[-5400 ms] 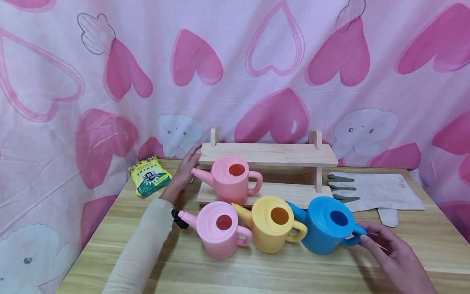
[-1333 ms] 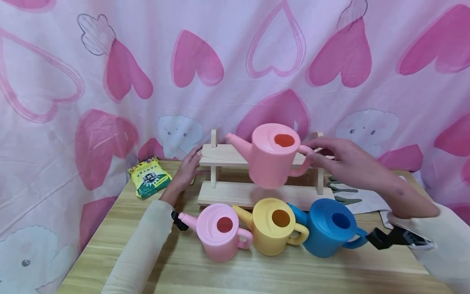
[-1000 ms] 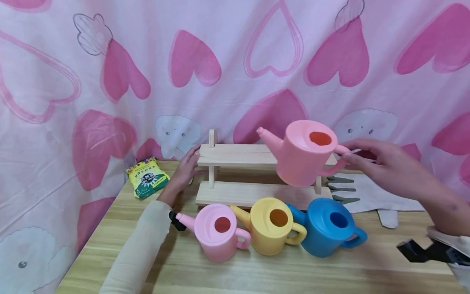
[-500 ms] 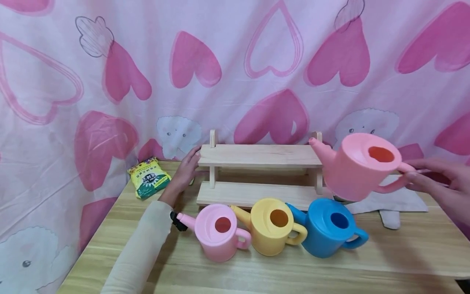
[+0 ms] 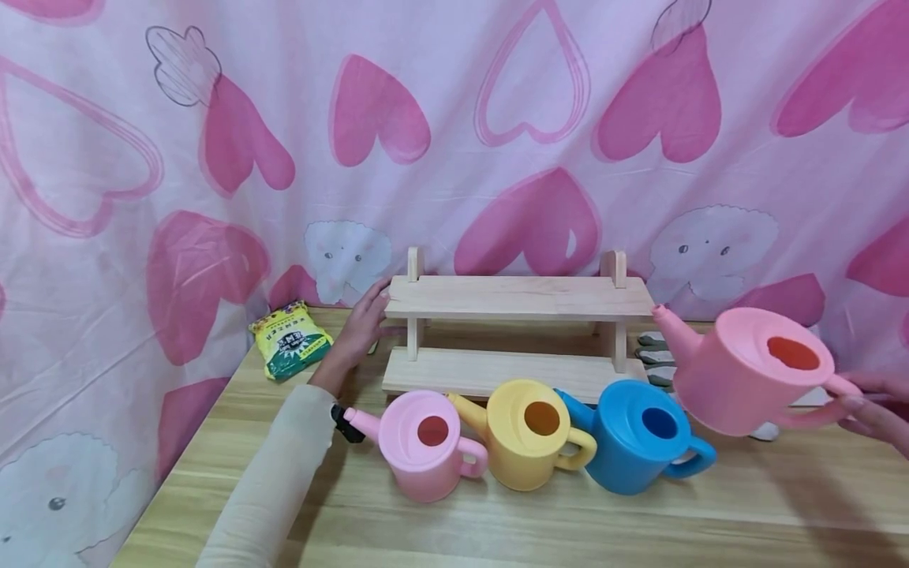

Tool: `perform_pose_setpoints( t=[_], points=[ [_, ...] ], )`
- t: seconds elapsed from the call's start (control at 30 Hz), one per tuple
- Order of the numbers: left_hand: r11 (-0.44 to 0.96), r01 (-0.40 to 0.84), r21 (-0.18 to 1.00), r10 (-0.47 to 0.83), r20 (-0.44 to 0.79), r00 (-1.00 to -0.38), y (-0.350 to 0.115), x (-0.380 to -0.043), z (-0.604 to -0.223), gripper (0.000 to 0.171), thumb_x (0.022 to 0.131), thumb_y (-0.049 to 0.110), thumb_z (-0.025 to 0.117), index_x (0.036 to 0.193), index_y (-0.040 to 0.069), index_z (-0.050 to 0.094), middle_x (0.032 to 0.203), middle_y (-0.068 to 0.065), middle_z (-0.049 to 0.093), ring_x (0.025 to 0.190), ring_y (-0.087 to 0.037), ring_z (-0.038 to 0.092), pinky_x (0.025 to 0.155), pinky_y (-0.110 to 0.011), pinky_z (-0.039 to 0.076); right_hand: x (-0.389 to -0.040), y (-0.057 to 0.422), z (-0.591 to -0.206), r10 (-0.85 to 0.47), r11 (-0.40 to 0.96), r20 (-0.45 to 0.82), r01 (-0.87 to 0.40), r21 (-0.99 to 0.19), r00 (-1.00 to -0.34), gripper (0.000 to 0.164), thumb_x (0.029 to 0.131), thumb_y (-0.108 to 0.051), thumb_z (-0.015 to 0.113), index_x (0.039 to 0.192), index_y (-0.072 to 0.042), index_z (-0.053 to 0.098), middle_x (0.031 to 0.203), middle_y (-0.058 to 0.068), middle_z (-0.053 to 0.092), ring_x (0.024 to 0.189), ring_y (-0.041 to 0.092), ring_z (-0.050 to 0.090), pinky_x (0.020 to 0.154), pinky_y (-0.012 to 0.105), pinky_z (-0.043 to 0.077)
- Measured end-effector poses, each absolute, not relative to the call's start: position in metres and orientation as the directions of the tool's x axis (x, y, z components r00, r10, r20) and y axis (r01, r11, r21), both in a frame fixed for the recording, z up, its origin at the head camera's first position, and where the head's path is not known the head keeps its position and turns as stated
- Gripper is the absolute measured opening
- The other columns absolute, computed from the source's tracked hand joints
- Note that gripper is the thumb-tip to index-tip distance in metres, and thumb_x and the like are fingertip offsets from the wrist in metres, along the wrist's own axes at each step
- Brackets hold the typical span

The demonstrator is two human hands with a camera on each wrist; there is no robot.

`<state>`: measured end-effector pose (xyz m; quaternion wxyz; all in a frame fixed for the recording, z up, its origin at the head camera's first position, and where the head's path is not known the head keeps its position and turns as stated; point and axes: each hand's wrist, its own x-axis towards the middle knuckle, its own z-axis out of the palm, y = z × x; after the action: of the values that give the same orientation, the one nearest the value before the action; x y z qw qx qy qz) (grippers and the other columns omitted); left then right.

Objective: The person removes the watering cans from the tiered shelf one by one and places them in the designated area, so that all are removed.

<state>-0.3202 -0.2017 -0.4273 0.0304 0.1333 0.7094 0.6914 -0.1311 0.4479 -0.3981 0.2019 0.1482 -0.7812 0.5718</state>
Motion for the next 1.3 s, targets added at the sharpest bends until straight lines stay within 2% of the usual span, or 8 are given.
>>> perform_pose_setpoints(
  t=[0.1,0.2,0.33,0.57,0.77,0.87,0.93,1.3],
  points=[
    [-0.002,0.146,0.989,0.236,0.143,-0.961,-0.202,-0.321,-0.427,0.059,0.113,0.032,0.038,0.164,0.007,0.021,0.158,-0.028,0.029,0.138,-0.049,0.041,0.103,-0.066,0.042,-0.126,0.451,-0.409,-0.054,0.198,0.487,-0.487,-0.850,-0.872,0.062,0.098,0.024,0.042,0.118,-0.025,0.076,0.110,-0.011,0.074,0.093,-0.003,0.069,0.070,0.014,0.054],
    [0.013,0.151,0.988,0.234,0.144,-0.962,-0.202,-0.321,-0.426,0.059,0.113,0.034,0.038,0.164,0.008,0.022,0.158,-0.028,0.029,0.138,-0.049,0.042,0.103,-0.066,0.043,-0.119,0.448,-0.414,-0.051,0.236,0.483,-0.480,-0.845,-0.874,0.059,0.097,0.025,0.044,0.118,-0.020,0.076,0.109,-0.010,0.074,0.089,-0.002,0.071,0.069,0.015,0.055],
    [0.029,0.153,0.988,0.234,0.142,-0.962,-0.203,-0.320,-0.426,0.059,0.113,0.036,0.038,0.164,0.010,0.022,0.159,-0.026,0.030,0.138,-0.048,0.042,0.103,-0.065,0.044,-0.109,0.441,-0.416,-0.003,0.405,0.443,-0.406,-0.819,-0.897,0.057,0.098,0.021,0.049,0.114,-0.026,0.076,0.105,-0.016,0.072,0.083,-0.003,0.071,0.066,0.016,0.056],
    [0.042,0.155,0.987,0.243,0.141,-0.960,-0.203,-0.321,-0.427,0.062,0.112,0.039,0.038,0.165,0.011,0.021,0.160,-0.024,0.030,0.138,-0.047,0.043,0.103,-0.064,0.044,-0.097,0.432,-0.425,-0.021,0.449,0.409,-0.374,-0.811,-0.912,0.043,0.099,0.017,0.052,0.115,-0.014,0.076,0.108,-0.017,0.072,0.083,-0.002,0.071,0.062,0.017,0.056],
    [0.045,0.151,0.988,0.241,0.136,-0.961,-0.203,-0.321,-0.428,0.061,0.113,0.039,0.038,0.165,0.011,0.021,0.161,-0.023,0.029,0.139,-0.047,0.042,0.103,-0.064,0.044,-0.090,0.428,-0.430,0.013,0.530,0.354,-0.293,-0.796,-0.935,0.045,0.098,0.015,0.056,0.114,-0.021,0.076,0.101,-0.022,0.071,0.079,-0.004,0.070,0.060,0.016,0.056],
    [0.039,0.146,0.989,0.236,0.133,-0.963,-0.203,-0.321,-0.428,0.061,0.113,0.039,0.038,0.165,0.011,0.022,0.160,-0.024,0.029,0.139,-0.047,0.042,0.103,-0.064,0.044,-0.088,0.426,-0.435,0.005,0.462,0.379,-0.334,-0.822,-0.925,0.050,0.096,0.019,0.055,0.111,-0.024,0.076,0.104,-0.020,0.072,0.081,-0.004,0.071,0.061,0.017,0.056],
    [0.035,0.148,0.988,0.236,0.136,-0.962,-0.203,-0.321,-0.428,0.062,0.112,0.039,0.039,0.164,0.010,0.022,0.160,-0.024,0.030,0.138,-0.047,0.043,0.103,-0.064,0.044,-0.088,0.426,-0.438,-0.011,0.406,0.391,-0.361,-0.839,-0.920,0.051,0.095,0.022,0.054,0.111,-0.021,0.076,0.106,-0.017,0.073,0.083,-0.003,0.071,0.062,0.017,0.056],
    [0.044,0.160,0.986,0.239,0.145,-0.960,-0.202,-0.321,-0.428,0.061,0.113,0.039,0.039,0.164,0.010,0.022,0.160,-0.024,0.030,0.138,-0.047,0.043,0.102,-0.064,0.046,-0.082,0.426,-0.447,-0.011,0.386,0.384,-0.359,-0.850,-0.923,0.053,0.094,0.023,0.056,0.114,-0.022,0.076,0.108,-0.017,0.073,0.088,-0.005,0.070,0.065,0.015,0.056]
  ],
)
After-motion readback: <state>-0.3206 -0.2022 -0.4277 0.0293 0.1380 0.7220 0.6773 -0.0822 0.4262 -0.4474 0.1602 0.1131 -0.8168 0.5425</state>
